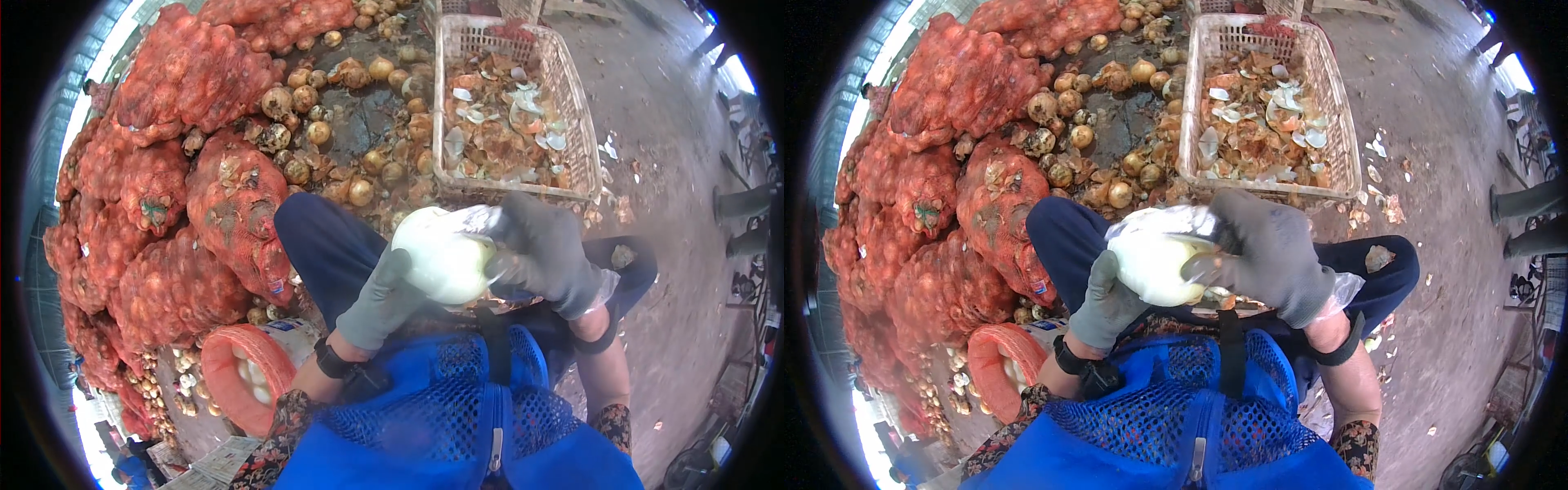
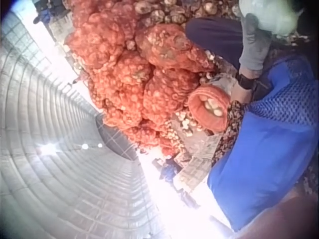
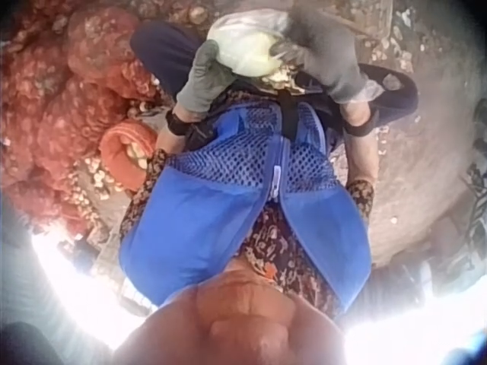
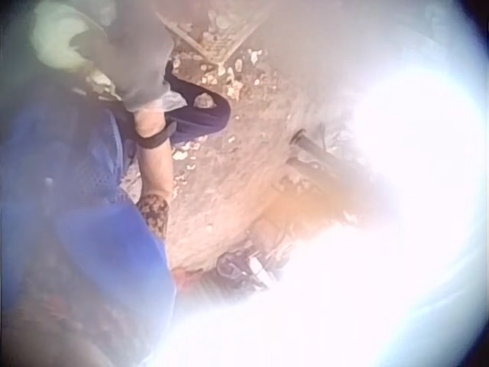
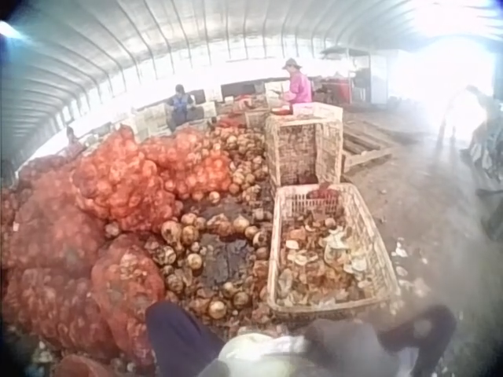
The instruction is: The person is peeling the outer layers off of onions using a knife.
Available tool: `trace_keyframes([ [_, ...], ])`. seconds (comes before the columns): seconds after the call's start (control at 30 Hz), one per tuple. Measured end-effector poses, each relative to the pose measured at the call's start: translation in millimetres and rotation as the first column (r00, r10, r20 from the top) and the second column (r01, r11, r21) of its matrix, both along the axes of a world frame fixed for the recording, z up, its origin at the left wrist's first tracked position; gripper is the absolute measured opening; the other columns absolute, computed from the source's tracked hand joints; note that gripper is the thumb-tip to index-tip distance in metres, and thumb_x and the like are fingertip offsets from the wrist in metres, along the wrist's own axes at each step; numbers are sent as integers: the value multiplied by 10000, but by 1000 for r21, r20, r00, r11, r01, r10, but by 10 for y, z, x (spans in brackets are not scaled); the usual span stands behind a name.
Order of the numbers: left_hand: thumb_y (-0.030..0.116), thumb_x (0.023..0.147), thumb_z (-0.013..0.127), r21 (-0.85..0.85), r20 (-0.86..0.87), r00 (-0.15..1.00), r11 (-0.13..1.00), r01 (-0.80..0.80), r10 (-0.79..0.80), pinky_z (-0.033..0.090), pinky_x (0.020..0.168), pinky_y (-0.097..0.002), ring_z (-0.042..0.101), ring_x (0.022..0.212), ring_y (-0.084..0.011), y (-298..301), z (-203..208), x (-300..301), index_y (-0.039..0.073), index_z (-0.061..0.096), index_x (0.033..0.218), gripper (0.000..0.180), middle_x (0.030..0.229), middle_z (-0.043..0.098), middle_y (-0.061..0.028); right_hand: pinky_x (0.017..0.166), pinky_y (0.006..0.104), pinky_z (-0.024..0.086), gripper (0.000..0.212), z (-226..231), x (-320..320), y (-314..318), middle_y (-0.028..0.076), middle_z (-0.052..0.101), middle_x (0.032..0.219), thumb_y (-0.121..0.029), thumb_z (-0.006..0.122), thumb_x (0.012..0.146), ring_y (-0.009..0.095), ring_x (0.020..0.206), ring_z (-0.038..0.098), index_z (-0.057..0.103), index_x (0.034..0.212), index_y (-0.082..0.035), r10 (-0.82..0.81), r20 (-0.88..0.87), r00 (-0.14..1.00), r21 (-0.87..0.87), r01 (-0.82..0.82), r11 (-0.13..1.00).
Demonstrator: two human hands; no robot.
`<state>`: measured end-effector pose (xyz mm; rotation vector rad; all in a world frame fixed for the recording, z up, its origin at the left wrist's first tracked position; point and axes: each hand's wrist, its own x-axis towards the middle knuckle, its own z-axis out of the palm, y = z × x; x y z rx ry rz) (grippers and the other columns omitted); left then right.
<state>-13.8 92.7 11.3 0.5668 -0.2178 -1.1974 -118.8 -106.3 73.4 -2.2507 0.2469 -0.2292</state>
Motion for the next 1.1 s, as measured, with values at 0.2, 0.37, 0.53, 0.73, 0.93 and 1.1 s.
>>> trace_keyframes([
  [0.2,499,862,609,102,-28,1000,995,7,-4,386,1044,-490,416,1295,-309,-20,206,-98,86,261,1441,791,1401,408,-154,548,396,432,517,-32,-10,23,126,539,678,-536,730,688,334,635,589,585,777,-48,122,33,992,-69,-119,990],
  [0.37,571,854,578,95,-238,971,995,-5,27,395,1035,-487,465,1242,-321,-97,51,-163,89,321,1396,770,1352,452,-165,533,376,416,518,-79,-34,55,94,535,644,-570,705,698,304,602,580,591,743,-66,97,86,992,-145,-83,986],
  [0.53,641,808,580,102,-298,944,988,-115,140,370,1047,-536,453,1254,-336,-94,-73,-9,157,402,1364,759,1383,440,-126,527,340,398,473,182,-163,-14,61,564,651,-555,694,731,249,569,575,672,834,-94,245,139,960,-7,-246,969],
  [0.73,613,783,618,-46,-482,875,997,-66,35,333,1046,-606,409,1291,-347,-85,-157,68,176,424,1360,749,1409,419,-117,667,396,465,385,80,244,-864,110,649,799,-427,661,827,295,753,635,559,971,-85,-518,-14,855,-563,421,711],
  [0.93,727,763,541,-42,-406,913,996,-74,51,436,989,-555,430,1259,-440,82,-219,61,48,251,1436,999,1426,338,-266,658,432,482,367,-71,225,-765,154,667,837,-396,678,816,340,792,656,539,991,-106,-677,-115,727,-494,550,674],
  [1.1,636,804,555,113,-106,988,989,-99,111,338,1045,-545,436,1261,-320,8,-245,30,173,345,1387,774,1408,393,-84,639,345,496,516,-224,83,-156,117,627,743,-444,740,755,246,692,638,530,993,-37,-351,-108,930,-107,340,934],
])
